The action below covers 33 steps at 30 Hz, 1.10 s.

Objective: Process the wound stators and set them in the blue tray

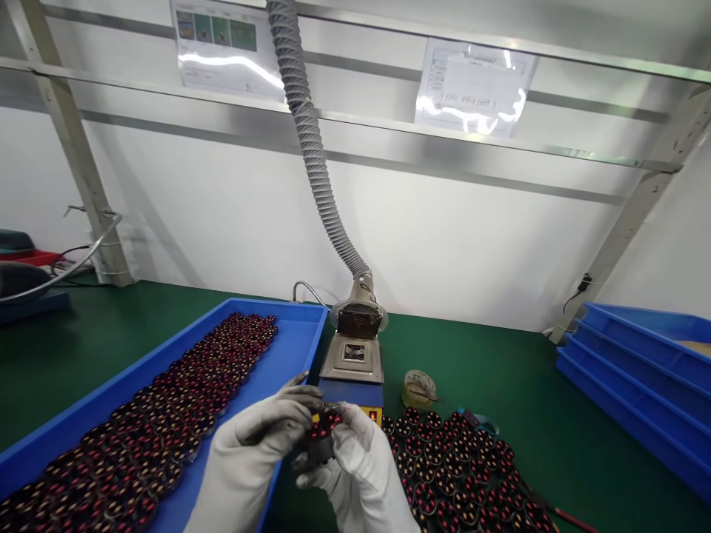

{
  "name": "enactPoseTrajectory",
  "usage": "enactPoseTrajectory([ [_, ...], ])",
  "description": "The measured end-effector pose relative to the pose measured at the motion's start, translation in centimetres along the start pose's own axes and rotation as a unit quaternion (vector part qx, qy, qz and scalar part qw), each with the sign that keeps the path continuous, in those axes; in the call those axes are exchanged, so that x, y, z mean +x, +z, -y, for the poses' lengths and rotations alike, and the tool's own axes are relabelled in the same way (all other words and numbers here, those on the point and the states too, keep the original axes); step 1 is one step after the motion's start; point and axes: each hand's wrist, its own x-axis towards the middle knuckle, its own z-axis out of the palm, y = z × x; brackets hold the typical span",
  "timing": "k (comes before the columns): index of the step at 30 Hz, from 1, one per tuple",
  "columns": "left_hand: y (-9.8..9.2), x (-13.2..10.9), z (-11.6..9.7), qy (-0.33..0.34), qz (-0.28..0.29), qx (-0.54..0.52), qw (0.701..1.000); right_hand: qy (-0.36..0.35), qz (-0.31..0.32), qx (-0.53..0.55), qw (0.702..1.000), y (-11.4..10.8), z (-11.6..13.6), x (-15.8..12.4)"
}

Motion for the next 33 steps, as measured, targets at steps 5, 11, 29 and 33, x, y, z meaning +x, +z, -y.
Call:
enactPoseTrajectory([
  [5, -0.2, 0.3, -0.8, -0.118, -0.001, -0.001, 0.993, 0.012, 0.001, 0.026, 1.000, 0.2, -0.1, -0.2],
  [11, 1.0, -0.2, -0.4, -0.057, 0.037, 0.039, 0.997, 0.006, -0.040, 0.051, 0.998, 0.9, -0.5, -0.1],
  [29, 0.7, 0.6, 0.2, 0.028, 0.111, 0.037, 0.993, 0.086, 0.034, 0.069, 0.993, 0.0, -0.3, -0.4],
  [33, 0.6, 0.0, 0.4, -0.126, -0.040, -0.090, 0.987, 0.110, 0.055, 0.076, 0.989, -0.6, -0.9, 0.2],
])
